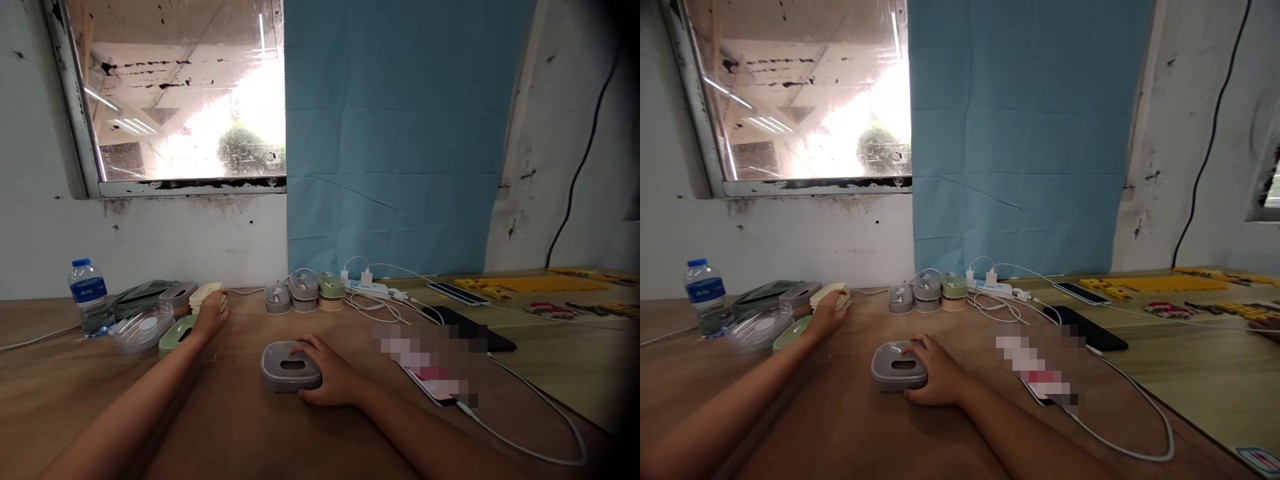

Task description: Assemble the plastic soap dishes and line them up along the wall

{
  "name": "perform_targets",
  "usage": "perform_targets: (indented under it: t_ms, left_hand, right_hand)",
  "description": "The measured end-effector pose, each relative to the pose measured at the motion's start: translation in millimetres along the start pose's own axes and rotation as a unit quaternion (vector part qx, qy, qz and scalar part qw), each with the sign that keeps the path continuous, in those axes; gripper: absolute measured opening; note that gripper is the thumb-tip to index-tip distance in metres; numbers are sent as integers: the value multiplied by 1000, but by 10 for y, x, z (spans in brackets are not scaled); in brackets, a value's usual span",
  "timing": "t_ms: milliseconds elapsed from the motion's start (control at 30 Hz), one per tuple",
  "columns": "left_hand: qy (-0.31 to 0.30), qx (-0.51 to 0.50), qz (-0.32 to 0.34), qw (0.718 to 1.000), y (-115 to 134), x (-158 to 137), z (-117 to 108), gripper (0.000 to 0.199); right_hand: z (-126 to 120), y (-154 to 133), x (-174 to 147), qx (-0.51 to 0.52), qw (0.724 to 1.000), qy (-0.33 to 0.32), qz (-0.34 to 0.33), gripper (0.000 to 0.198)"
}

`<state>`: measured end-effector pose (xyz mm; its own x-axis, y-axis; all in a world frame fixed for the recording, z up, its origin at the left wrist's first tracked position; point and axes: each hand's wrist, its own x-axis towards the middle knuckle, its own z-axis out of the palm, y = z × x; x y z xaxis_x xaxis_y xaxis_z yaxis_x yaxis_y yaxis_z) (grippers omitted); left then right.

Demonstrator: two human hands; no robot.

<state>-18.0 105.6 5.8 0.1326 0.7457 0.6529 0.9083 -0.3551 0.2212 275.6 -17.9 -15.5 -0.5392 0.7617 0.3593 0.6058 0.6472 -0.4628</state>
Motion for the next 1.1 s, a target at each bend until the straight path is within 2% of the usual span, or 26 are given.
perform_targets:
  t_ms: [100,200,367,567,733,833,867,900,967,1100]
  left_hand:
    - [2,42,-55,998,-315,182,10,37]
    - [-17,63,-77,995,-493,225,6,35]
    - [-40,48,-64,996,-590,201,35,31]
    - [-13,-4,-73,997,-601,243,31,18]
    - [75,-53,-102,991,-312,141,-24,16]
    - [114,-118,-95,982,22,-117,-33,22]
    - [124,-190,-83,970,139,-228,-37,22]
    - [116,-253,-66,958,251,-341,-47,23]
    - [59,-320,-32,945,441,-549,-83,21]
    - [-118,-352,43,928,664,-788,-198,19]
  right_hand:
    - [11,13,-3,2,1000,-1,1,59]
    - [16,20,-7,4,1000,-5,4,58]
    - [4,25,-6,7,1000,-17,15,58]
    - [23,57,-3,20,999,-12,26,50]
    - [52,103,17,67,997,30,29,34]
    - [19,126,43,128,986,107,-1,33]
    - [2,135,51,152,978,142,-17,32]
    - [-16,146,57,176,968,178,-32,31]
    - [-47,176,64,218,944,244,-48,30]
    - [-79,247,62,263,913,312,-6,30]
